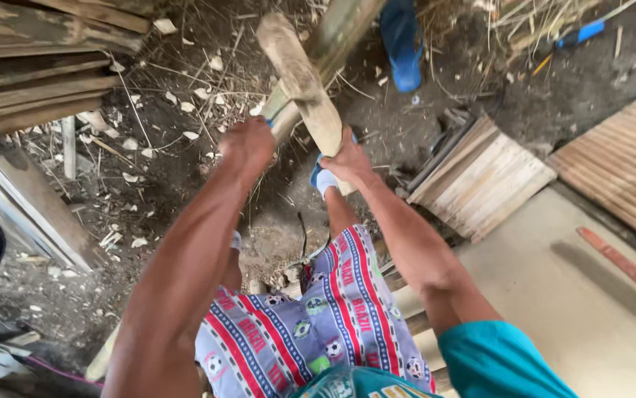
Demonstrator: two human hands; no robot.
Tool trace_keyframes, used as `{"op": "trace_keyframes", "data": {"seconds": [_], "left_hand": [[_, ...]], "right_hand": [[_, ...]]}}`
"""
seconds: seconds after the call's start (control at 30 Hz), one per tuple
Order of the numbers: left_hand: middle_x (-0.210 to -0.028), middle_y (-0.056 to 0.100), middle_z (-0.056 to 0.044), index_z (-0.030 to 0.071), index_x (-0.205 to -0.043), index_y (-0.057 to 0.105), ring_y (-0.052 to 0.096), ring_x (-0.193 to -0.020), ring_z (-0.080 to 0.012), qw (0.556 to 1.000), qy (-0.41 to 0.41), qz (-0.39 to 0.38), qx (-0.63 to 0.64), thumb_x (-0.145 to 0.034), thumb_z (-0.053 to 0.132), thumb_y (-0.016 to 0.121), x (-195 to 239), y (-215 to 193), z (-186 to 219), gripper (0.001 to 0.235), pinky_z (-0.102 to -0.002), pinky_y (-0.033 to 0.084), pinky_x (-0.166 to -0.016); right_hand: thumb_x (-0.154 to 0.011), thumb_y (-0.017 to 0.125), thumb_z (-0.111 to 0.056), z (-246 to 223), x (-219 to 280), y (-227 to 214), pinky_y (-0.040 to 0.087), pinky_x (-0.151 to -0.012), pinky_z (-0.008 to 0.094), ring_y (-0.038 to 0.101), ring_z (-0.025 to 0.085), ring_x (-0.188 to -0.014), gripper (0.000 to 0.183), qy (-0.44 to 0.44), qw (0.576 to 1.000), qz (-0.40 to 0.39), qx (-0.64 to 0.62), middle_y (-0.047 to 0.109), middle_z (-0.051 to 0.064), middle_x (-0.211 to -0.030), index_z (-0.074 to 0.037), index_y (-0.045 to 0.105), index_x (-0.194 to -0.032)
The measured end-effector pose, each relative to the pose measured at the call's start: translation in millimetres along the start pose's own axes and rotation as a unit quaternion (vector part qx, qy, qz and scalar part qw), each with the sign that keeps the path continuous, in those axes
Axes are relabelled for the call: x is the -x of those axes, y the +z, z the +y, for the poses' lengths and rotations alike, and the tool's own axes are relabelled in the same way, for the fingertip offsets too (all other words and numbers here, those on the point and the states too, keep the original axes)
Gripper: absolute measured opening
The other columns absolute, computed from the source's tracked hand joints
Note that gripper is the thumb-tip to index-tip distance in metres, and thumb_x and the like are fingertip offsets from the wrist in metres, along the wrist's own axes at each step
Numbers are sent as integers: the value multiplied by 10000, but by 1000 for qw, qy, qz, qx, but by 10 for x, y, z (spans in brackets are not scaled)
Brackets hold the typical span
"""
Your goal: The person splits a bamboo pole lengthwise using a machete and a wooden mallet. They repeatedly strike the machete blade to drive it through the bamboo, then mark the split section with a pencil.
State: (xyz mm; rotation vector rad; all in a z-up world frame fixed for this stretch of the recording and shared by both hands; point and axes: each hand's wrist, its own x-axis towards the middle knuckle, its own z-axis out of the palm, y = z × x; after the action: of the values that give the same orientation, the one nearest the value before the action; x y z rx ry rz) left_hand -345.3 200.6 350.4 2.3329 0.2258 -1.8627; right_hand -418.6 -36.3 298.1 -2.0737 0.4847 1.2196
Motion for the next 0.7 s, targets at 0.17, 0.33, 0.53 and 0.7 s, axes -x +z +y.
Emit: {"op": "trace_keyframes", "data": {"seconds": [0.17, 0.33, 0.53, 0.7], "left_hand": [[-1180, 701, -260, 17, -1249, 637, 700, -1069, -436, 992, 60, 106, 22, -946, 108, 533, -5, 244, -93, 334, -532, 573, -876], [-1170, 700, -243, 121, -1424, 497, 680, -1092, -447, 993, 57, 102, 14, -980, 241, 580, 141, 261, -761, 467, -557, 550, -901], [-1165, 701, -251, 112, -1458, 450, 694, -1084, -451, 997, 22, 69, 9, -1031, 323, 533, 183, 489, -859, 483, -578, 568, -877], [-1229, 695, -249, 19, -1379, 557, 698, -1127, -419, 996, 7, 72, 54, -1020, 193, 464, -70, 362, -505, 410, -541, 566, -932]], "right_hand": [[-750, 896, -137, 30, -20, -228, 613, -918, 384, 703, 272, -1094, 837, 38, 984, 7, -176, 695, 179, -1249, -36, 433, -1440], [-818, 814, -75, -237, 382, -1458, 630, -860, 373, 705, 210, -1061, 838, -47, 958, 144, -244, 679, 93, -1232, -85, 321, -1496], [-1000, 603, -145, -627, 227, -2310, 562, -910, 535, 597, 362, -1054, 711, -76, 826, 329, -452, 486, 291, -1351, -22, 158, -1540], [-926, 701, -272, -488, -118, -445, 493, -1084, 473, 569, 328, -1283, 892, 4, 945, 226, -239, 461, 241, -1466, -50, 118, -1563]]}}
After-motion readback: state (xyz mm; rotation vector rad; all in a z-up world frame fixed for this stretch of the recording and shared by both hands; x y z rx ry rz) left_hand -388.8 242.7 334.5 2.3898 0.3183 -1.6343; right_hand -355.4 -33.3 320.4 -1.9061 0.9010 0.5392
